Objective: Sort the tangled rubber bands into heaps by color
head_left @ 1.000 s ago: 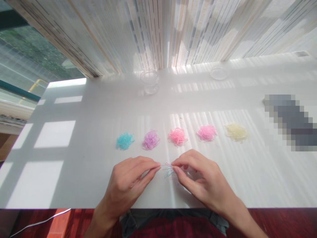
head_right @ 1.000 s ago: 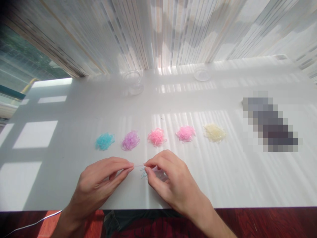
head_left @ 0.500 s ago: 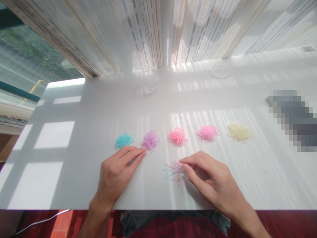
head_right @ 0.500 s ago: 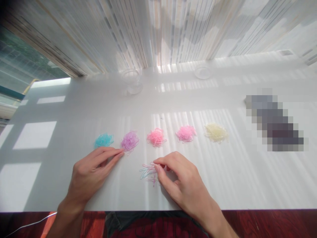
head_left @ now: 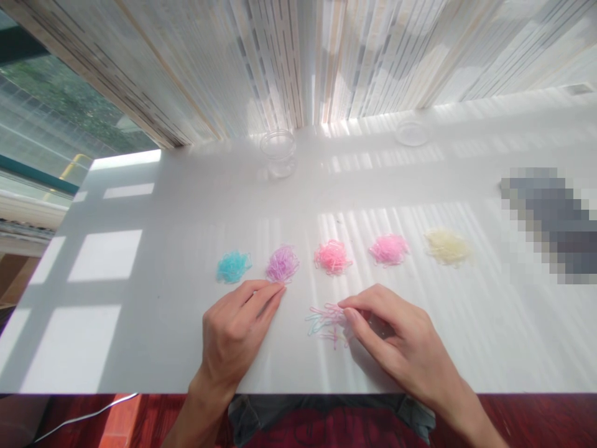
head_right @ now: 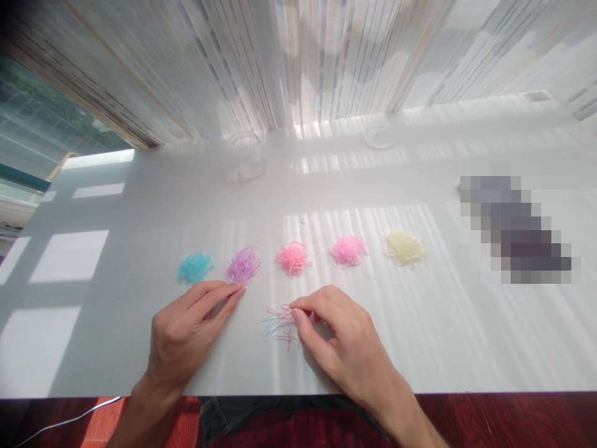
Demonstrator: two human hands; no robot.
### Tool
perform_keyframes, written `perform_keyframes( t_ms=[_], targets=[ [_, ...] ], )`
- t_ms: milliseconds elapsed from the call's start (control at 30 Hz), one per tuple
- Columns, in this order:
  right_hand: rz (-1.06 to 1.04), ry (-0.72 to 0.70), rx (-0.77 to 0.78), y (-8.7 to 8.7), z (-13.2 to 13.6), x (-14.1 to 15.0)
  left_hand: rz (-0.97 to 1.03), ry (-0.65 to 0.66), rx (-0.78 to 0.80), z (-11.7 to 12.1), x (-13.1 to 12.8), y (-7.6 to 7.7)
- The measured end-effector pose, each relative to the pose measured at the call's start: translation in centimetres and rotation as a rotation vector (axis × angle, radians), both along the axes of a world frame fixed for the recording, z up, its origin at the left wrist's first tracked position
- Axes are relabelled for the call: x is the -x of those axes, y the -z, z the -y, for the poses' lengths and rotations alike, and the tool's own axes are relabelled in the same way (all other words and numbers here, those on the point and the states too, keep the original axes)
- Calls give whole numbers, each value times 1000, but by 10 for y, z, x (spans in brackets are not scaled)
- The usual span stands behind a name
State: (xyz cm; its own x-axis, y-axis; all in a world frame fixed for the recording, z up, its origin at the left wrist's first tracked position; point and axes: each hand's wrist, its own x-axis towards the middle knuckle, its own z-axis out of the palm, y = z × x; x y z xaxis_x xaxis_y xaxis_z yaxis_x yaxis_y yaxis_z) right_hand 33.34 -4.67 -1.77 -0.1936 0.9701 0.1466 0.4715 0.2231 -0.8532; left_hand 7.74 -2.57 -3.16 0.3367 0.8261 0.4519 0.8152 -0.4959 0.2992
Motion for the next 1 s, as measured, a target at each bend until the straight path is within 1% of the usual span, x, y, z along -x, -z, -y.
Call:
perform_keyframes(
  t_ms=[100,233,367,433,533,633,733,867,1000],
  targets=[
    [-3,6,3,0,1,0,82,14,-4,2,0,-2],
    [-16,-3,4,0,1,1,254,28,11,8,-9,-12],
    [-74,-57,8,-2,1,2,349,141,70,13,-30,-20],
    [-110,-90,28,-4,2,2,351,204,76,12,-39,-22],
    [-135,-115,93,-8,2,-1,333,250,64,11,-47,-22],
    [-131,-107,158,-11,3,-4,302,298,67,10,-49,-21],
    [-124,-83,163,-11,4,-7,278,364,68,9,-49,-22],
    [-118,-60,152,-9,4,-8,323,377,100,7,-50,-21],
    [-120,-51,159,-8,4,-9,322,383,141,6,-48,-19]
  ],
)
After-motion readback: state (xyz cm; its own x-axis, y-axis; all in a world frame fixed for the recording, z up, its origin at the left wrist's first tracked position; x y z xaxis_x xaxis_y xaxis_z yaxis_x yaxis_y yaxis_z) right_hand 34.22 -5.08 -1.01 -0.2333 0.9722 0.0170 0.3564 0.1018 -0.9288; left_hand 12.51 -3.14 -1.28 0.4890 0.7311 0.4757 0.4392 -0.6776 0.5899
